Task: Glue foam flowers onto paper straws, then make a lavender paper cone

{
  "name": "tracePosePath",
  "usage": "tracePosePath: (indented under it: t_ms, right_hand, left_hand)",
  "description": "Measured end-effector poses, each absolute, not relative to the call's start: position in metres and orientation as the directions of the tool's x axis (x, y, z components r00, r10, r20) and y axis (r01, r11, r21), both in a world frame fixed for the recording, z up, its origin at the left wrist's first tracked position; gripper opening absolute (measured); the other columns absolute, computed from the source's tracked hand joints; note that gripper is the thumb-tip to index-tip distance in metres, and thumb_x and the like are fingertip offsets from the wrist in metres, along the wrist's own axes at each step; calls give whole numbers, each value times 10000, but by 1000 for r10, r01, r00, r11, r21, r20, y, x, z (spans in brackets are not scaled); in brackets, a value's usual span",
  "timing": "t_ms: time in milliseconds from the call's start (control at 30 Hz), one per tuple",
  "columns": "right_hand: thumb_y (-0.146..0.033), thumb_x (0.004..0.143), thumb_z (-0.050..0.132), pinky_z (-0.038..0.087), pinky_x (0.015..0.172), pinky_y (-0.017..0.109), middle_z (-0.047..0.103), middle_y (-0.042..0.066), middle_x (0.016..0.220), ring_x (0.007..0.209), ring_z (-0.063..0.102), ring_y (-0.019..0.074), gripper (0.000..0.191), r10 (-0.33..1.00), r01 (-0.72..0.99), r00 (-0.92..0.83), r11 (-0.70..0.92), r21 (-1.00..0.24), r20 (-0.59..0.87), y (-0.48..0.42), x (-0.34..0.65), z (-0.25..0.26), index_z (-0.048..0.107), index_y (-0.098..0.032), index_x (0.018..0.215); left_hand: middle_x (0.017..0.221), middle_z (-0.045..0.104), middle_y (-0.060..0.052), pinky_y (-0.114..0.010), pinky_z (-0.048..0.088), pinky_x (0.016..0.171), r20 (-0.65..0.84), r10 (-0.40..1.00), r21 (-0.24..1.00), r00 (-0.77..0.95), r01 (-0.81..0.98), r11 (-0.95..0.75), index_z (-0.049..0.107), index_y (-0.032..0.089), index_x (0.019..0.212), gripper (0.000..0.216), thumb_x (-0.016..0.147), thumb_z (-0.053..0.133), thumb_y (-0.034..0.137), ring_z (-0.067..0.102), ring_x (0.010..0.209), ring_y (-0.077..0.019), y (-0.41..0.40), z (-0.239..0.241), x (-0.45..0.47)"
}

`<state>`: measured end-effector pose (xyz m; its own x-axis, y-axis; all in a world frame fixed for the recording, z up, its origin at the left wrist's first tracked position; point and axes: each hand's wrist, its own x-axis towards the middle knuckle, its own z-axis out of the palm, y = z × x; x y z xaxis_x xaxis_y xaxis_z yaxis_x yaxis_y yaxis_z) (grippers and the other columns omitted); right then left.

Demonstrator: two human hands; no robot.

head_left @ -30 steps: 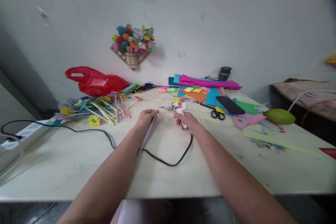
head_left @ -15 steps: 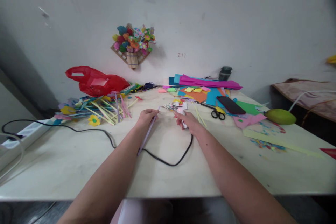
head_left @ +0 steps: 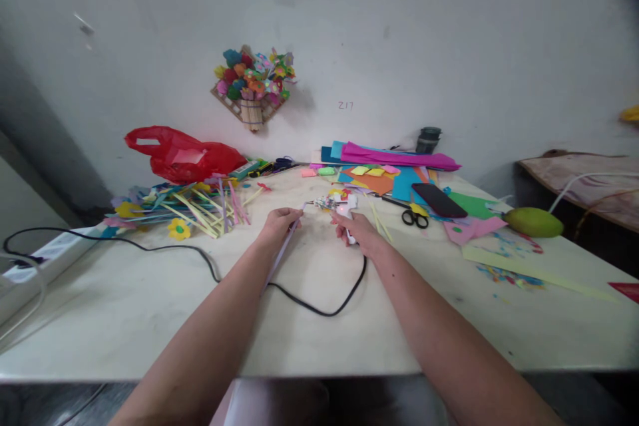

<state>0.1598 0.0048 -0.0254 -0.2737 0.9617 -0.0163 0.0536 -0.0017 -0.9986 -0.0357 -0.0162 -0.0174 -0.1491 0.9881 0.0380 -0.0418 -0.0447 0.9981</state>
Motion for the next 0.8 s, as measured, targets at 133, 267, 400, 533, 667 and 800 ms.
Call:
tracePosePath:
  t_ms: [133, 267, 400, 533, 667, 800]
  right_hand:
    - [-475, 722, 616, 315, 310, 176, 533, -29, 469, 316, 395, 48, 354, 960, 43, -280, 5, -999, -7, 6, 160, -27, 578, -123, 744]
    - [-476, 722, 618, 314, 309, 176, 534, -32, 466, 314, 390, 47, 352, 959, 51, -281, -3, -999, -17, 5, 160, -27, 575, -127, 741]
    - [-479, 719, 620, 316, 312, 175, 534, -31, 464, 319, 387, 46, 352, 961, 61, -275, 6, -998, -11, 3, 160, -24, 574, -130, 734]
    - [-466, 711, 628, 303, 308, 175, 535, -27, 466, 314, 389, 47, 334, 963, 80, -268, 17, -997, -5, 3, 158, -25, 563, -139, 707]
    - [-462, 692, 641, 311, 323, 182, 538, -25, 478, 325, 403, 54, 323, 974, 101, -223, 64, -993, 40, 6, 154, -28, 538, -156, 672]
    - [-467, 685, 639, 345, 373, 208, 525, -19, 479, 367, 438, 86, 309, 992, 281, -112, 91, -955, 61, 12, 146, -29, 568, -169, 719]
  left_hand:
    - [465, 549, -17, -220, 201, 398, 54, 990, 996, -130, -69, -63, 625, 114, 634, 279, 564, 706, 372, 378, 385, -69, -16, -18, -37]
    - [488, 555, -19, -216, 197, 387, 49, 993, 989, -104, -134, -63, 644, 104, 701, 302, 571, 714, 368, 394, 396, -69, -10, -24, -42]
    - [495, 553, -17, -206, 184, 368, 18, 997, 976, -78, -216, -35, 644, 94, 741, 308, 565, 720, 335, 391, 390, -61, -7, -26, -44]
    - [471, 520, 0, -186, 159, 347, 8, 998, 938, -58, -344, -28, 625, 99, 748, 277, 562, 708, 286, 350, 364, -43, -7, -21, -46]
    - [472, 495, 18, -159, 160, 335, -7, 999, 877, -49, -480, -17, 594, 114, 763, 258, 573, 699, 255, 335, 361, -32, -8, -15, -54]
    - [473, 480, 33, -133, 179, 336, -23, 995, 826, -95, -563, -35, 560, 125, 764, 252, 575, 695, 223, 367, 375, -31, -10, -8, -60]
